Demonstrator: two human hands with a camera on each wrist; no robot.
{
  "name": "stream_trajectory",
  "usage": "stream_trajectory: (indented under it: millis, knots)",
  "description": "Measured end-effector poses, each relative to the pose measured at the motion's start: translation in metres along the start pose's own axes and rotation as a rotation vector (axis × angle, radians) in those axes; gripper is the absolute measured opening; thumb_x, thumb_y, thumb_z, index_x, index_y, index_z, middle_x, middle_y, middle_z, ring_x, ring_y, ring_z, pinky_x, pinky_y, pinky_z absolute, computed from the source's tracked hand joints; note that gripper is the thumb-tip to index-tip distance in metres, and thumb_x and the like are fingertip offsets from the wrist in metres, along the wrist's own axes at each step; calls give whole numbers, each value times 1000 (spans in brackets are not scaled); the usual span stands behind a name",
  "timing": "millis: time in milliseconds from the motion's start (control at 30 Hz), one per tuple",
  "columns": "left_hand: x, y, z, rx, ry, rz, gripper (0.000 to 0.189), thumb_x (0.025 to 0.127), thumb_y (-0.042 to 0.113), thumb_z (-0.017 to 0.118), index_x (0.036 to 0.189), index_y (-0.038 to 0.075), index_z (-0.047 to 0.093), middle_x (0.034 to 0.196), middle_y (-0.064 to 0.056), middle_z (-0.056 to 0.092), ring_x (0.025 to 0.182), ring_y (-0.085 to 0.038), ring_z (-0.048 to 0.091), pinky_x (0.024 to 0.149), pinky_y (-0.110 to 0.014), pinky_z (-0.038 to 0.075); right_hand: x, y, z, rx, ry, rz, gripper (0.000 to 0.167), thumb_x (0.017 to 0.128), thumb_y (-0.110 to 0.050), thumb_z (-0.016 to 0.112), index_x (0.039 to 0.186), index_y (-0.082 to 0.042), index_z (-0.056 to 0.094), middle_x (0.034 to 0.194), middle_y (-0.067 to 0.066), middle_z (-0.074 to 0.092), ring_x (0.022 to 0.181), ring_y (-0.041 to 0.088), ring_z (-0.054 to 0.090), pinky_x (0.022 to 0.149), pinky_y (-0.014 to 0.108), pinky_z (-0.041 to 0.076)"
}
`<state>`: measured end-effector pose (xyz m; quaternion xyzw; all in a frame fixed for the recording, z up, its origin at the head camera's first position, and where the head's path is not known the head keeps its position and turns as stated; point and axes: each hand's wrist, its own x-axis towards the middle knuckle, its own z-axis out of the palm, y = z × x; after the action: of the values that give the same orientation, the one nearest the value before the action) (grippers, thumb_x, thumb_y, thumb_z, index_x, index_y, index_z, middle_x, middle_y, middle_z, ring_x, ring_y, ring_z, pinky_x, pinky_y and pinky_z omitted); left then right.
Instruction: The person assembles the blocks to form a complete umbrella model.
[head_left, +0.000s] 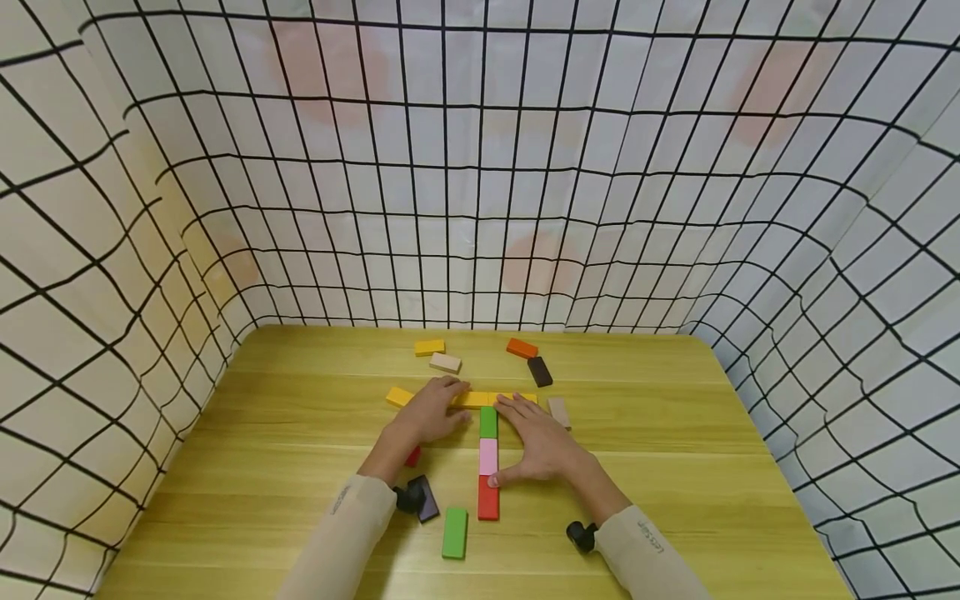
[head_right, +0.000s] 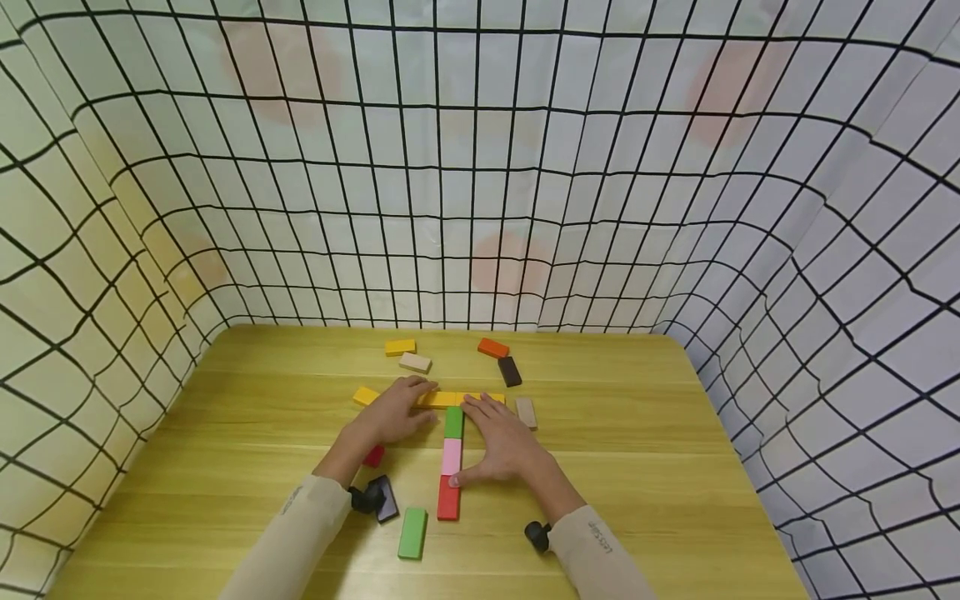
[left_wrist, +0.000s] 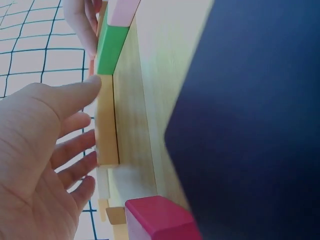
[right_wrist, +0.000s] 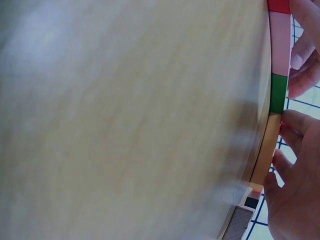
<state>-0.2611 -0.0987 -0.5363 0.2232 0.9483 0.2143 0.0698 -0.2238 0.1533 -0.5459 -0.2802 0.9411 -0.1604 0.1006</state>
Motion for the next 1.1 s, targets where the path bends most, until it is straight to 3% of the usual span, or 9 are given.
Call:
stream_trajectory:
  millis: [233,500,667,867,1100]
  knots:
    - [-9,10,3,-42,-1,82,81,92,55,72,155,12,47,160,-12,42,149,-34,39,120,-53,38,0,2,4,5,4,5,131,64,-91,69,166,-20,24,173,-4,20,161,26,13,125,58,27]
    - [-17,18,4,95,-46,160,121,65,82,77,159,15,41,165,-9,38,153,-33,33,125,-56,28,1,3,4,5,13,-8,130,65,-89,70,165,-19,26,173,-1,22,161,28,14,124,59,26]
    - [-20,21,8,158,-124,148,138,55,92,73,165,23,27,172,0,25,160,-30,18,128,-60,14,2,5,6,-2,7,4,132,64,-93,66,166,-21,23,173,-4,20,162,26,12,126,57,24]
    - [-24,26,10,166,-152,132,144,50,94,74,166,26,22,173,4,18,162,-30,10,127,-63,7,1,4,5,36,4,16,132,63,-92,68,166,-24,21,173,-5,19,162,24,11,126,56,24]
    - [-26,29,14,190,-158,158,146,52,95,72,167,22,19,174,5,14,162,-31,7,126,-67,4,-1,1,4,86,21,41,133,62,-88,74,164,-18,27,172,1,20,158,27,22,123,56,31]
